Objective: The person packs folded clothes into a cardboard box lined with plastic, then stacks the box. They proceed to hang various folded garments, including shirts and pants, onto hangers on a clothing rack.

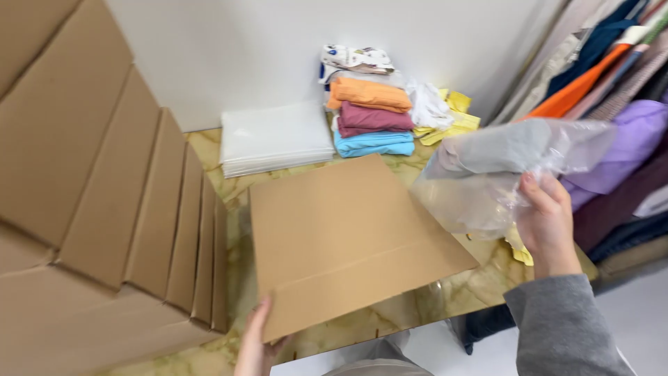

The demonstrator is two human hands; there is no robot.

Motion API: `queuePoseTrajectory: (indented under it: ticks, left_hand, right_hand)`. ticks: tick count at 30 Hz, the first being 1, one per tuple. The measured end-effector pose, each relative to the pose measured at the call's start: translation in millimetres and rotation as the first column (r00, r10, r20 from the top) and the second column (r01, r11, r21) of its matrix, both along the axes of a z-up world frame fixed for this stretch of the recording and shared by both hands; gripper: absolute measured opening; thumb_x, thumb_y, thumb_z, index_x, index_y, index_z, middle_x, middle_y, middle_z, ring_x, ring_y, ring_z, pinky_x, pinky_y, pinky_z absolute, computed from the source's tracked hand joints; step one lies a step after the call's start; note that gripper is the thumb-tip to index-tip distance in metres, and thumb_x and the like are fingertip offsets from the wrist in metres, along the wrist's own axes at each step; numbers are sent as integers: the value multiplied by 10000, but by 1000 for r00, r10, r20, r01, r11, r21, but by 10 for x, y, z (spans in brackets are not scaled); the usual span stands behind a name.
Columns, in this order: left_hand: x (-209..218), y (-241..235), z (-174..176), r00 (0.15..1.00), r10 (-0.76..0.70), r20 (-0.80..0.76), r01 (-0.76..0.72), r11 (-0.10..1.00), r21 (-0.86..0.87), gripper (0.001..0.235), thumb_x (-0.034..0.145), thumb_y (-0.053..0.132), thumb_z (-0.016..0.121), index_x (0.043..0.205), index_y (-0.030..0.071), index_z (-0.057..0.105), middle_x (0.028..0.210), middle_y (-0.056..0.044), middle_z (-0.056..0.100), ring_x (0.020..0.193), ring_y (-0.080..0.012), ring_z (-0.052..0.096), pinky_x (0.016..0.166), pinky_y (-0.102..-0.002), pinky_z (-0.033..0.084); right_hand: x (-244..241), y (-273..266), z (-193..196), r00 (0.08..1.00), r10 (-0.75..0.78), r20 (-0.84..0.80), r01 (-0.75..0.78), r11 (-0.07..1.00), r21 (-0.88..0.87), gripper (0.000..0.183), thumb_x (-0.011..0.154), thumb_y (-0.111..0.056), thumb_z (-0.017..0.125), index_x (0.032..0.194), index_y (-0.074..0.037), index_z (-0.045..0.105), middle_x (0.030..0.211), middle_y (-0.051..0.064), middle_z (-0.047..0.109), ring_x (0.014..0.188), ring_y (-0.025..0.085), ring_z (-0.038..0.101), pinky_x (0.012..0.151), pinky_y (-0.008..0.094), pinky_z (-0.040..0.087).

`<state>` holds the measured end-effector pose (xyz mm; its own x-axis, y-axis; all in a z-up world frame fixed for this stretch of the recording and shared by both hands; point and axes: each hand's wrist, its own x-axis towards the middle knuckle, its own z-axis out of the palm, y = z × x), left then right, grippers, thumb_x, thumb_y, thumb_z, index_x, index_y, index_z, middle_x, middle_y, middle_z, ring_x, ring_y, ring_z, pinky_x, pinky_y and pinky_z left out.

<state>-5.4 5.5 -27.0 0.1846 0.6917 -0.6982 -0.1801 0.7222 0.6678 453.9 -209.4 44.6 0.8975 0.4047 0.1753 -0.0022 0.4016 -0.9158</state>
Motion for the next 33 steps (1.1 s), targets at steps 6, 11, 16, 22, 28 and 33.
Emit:
queuePoseTrajectory:
  ticks: [6,11,16,22,28,33]
  left_hand:
    - [-316,109,-960,881,-205,-426,279,953,120,457,808,422,834,995,41,667,941,-118,690,869,-220,631,793,-320,473]
    - [-416,139,-1212,687,-252,-682,416,906,84,613,719,636,804,1045,124,723,1175,-71,647,1135,-205,590,1015,-284,440]
    - [-440,131,-1216,688,-195,-699,414,896,158,567,720,605,831,1083,174,766,1233,-92,642,1290,-208,566,1159,-321,387]
    - [-398,55,-795,674,-238,-699,444,887,127,635,762,598,765,1197,136,796,1339,-9,761,1308,-180,656,1136,-334,472]
    - [-263,-83,-787,764,-228,-604,356,929,98,603,867,557,657,1254,99,712,1317,-62,766,1273,-198,685,1120,-331,468]
    - [-182,-134,-609,899,-180,-398,201,980,9,569,914,484,652,1261,33,649,1282,-121,716,1173,-231,660,977,-380,512]
  right_hand:
    - [-221,844,384,976,183,119,-187,982,25,129,1019,-193,717,913,-183,644,845,-115,592,807,18,544,815,165,440]
    - [-223,1428,193,930,289,-229,-256,953,162,90,1021,-236,716,965,-259,648,863,-147,640,761,26,616,726,180,495]
    - [-382,1628,-508,905,318,-282,-408,835,-370,303,944,-238,692,1156,-23,706,1048,138,749,897,277,716,808,420,577]
    - [-730,795,-882,973,211,-95,-186,471,-862,712,875,-418,704,1506,-123,557,1533,105,572,1403,257,552,1155,410,451]
    - [-971,226,-869,831,48,-554,-527,388,-756,707,916,-506,585,1484,-86,611,1467,113,643,1319,280,595,1030,486,506]
    - [-888,7,-1603,768,36,-639,-492,673,-552,453,1001,-374,608,1351,-87,613,1249,124,614,1135,235,567,830,476,546]
